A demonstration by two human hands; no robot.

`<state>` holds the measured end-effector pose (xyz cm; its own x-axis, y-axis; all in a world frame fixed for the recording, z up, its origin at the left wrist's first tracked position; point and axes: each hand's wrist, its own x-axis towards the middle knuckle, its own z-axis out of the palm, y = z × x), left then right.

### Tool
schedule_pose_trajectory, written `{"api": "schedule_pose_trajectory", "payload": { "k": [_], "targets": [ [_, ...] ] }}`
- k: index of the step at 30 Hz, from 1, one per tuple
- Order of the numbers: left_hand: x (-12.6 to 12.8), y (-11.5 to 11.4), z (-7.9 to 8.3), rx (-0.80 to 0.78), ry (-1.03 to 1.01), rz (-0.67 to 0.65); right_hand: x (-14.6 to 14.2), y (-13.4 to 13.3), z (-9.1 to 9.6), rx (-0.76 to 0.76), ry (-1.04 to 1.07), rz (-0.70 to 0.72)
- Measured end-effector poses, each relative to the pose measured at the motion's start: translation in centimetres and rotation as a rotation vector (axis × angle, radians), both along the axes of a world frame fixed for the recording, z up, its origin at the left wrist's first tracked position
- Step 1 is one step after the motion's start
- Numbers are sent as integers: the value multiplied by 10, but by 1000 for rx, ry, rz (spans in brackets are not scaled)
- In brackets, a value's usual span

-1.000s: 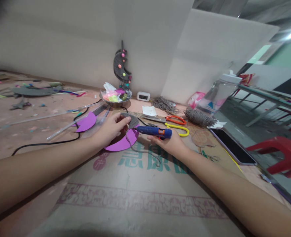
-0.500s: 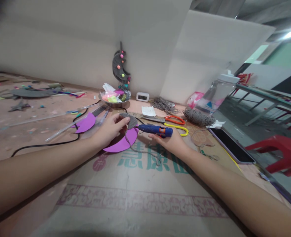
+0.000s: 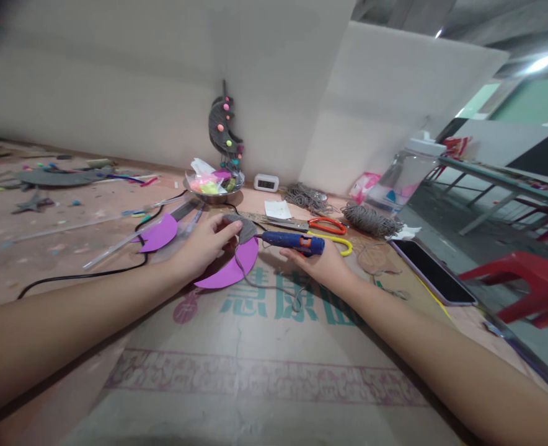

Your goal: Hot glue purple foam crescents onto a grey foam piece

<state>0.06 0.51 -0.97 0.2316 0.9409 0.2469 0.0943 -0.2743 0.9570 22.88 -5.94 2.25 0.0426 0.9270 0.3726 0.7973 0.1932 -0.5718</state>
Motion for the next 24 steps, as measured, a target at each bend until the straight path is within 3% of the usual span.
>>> {"api": "schedule_pose_trajectory", "payload": {
  "k": [16, 24],
  "targets": [
    [1, -1, 1, -38, -47, -1, 5, 5, -6, 73, 13, 10],
    [1, -2, 4, -67, -56, -27, 9, 10, -6, -12, 93, 10]
  ]
}}
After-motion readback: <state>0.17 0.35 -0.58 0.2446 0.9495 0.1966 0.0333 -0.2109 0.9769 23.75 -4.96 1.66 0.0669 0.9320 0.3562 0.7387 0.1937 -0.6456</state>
